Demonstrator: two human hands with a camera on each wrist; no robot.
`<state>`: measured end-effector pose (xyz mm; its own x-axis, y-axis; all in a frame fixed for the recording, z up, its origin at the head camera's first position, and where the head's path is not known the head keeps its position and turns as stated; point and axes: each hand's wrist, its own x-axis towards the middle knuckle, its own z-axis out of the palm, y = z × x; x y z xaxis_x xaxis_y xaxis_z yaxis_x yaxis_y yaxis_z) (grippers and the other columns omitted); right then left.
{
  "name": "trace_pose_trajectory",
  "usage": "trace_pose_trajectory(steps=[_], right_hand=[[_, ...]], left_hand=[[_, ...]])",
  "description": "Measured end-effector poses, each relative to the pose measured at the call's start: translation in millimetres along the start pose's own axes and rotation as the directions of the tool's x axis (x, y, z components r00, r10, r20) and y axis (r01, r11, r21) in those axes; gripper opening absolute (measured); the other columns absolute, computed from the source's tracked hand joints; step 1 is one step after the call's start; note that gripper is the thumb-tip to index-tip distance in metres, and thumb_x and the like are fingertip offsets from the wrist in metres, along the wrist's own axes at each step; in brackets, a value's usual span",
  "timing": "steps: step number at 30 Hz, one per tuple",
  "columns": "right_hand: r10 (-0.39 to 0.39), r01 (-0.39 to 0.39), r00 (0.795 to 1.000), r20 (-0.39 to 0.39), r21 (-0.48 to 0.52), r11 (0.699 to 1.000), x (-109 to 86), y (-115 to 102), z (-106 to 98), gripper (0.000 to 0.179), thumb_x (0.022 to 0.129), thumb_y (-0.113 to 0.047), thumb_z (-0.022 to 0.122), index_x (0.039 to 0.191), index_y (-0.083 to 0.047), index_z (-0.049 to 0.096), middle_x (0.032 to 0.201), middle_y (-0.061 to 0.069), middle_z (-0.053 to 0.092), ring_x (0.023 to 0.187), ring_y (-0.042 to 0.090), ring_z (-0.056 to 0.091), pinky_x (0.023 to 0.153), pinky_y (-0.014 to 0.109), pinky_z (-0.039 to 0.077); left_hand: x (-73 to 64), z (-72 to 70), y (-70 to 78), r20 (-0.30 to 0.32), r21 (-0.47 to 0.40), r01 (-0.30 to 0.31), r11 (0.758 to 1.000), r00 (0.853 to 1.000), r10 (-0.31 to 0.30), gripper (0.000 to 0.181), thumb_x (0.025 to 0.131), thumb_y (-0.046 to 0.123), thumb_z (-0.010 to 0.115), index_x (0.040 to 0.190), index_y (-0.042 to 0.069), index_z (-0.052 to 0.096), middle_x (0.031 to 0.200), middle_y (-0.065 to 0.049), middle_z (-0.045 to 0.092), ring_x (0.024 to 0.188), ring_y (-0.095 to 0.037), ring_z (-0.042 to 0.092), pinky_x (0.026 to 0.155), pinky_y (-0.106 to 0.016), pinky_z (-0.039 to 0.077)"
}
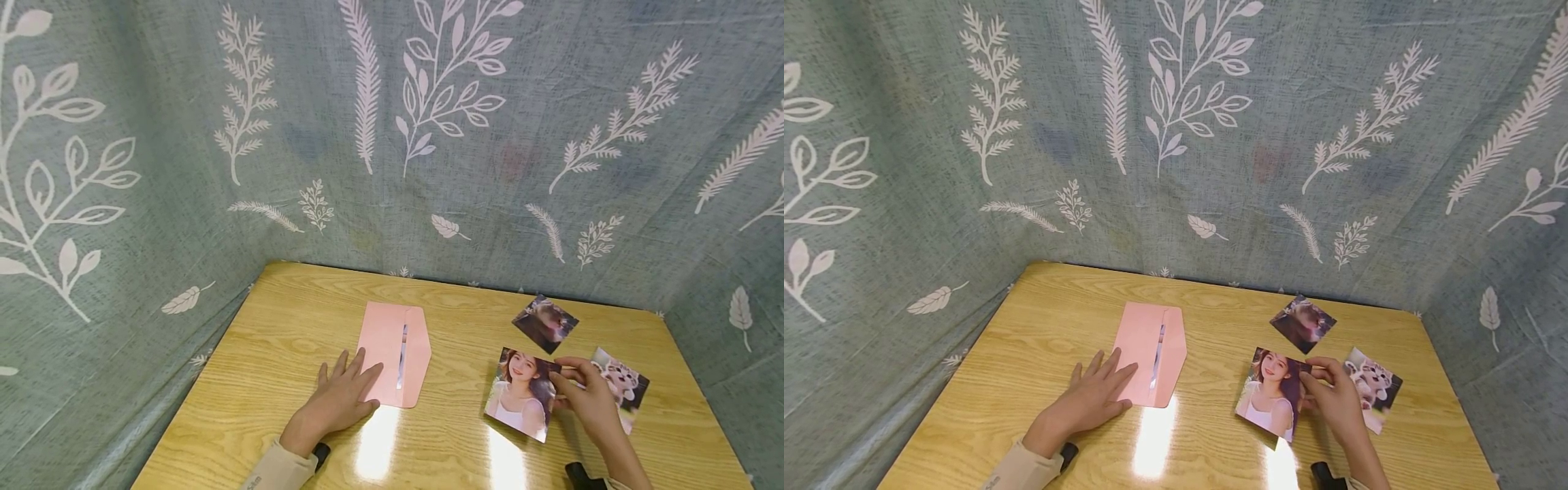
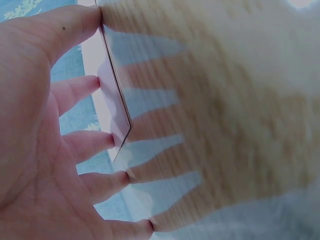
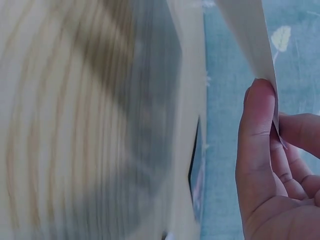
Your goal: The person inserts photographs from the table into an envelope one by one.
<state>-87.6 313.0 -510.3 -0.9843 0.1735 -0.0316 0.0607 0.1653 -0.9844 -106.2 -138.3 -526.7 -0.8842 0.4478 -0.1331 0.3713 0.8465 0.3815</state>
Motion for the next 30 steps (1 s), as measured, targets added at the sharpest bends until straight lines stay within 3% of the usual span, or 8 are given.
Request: trace_pose_trajectory(steps=[10,21,30], right_hand=[[0.008,-0.008,1.0,-0.009,-0.074,0.997,2.2,-6.4,27.1,0.036,0.096,-0.002,0.066,0.127,0.01,0.051,0.087,0.005,0.066,0.065,0.014,0.062,0.056,0.038,0.059],[-0.014,0.014,1.0,-0.001,-0.05,0.999,15.3,-16.9,54.1,0.033,0.096,0.003,0.064,0.126,0.008,0.053,0.088,0.01,0.064,0.064,0.013,0.06,0.056,0.038,0.059],[0.007,-0.008,1.0,0.008,0.038,0.999,24.6,-23.8,79.5,0.032,0.095,0.005,0.064,0.125,0.008,0.054,0.091,0.012,0.063,0.067,0.012,0.06,0.056,0.037,0.059]], left_hand=[[0.6,2.0,-0.9,0.01,0.0,0.008,1.0,1.0,-0.008,0.067,0.097,0.046,0.063,0.156,0.025,0.039,0.163,-0.019,0.02,0.146,-0.05,0.013,0.104,-0.079,0.012],[0.3,0.6,-0.2,0.005,0.004,0.004,1.0,1.0,-0.004,0.067,0.097,0.046,0.063,0.156,0.025,0.039,0.163,-0.02,0.02,0.146,-0.05,0.014,0.104,-0.079,0.013],[0.2,0.3,-0.1,0.007,0.0,0.005,1.0,1.0,-0.005,0.067,0.097,0.046,0.063,0.156,0.024,0.039,0.163,-0.02,0.02,0.146,-0.05,0.013,0.104,-0.078,0.012]])
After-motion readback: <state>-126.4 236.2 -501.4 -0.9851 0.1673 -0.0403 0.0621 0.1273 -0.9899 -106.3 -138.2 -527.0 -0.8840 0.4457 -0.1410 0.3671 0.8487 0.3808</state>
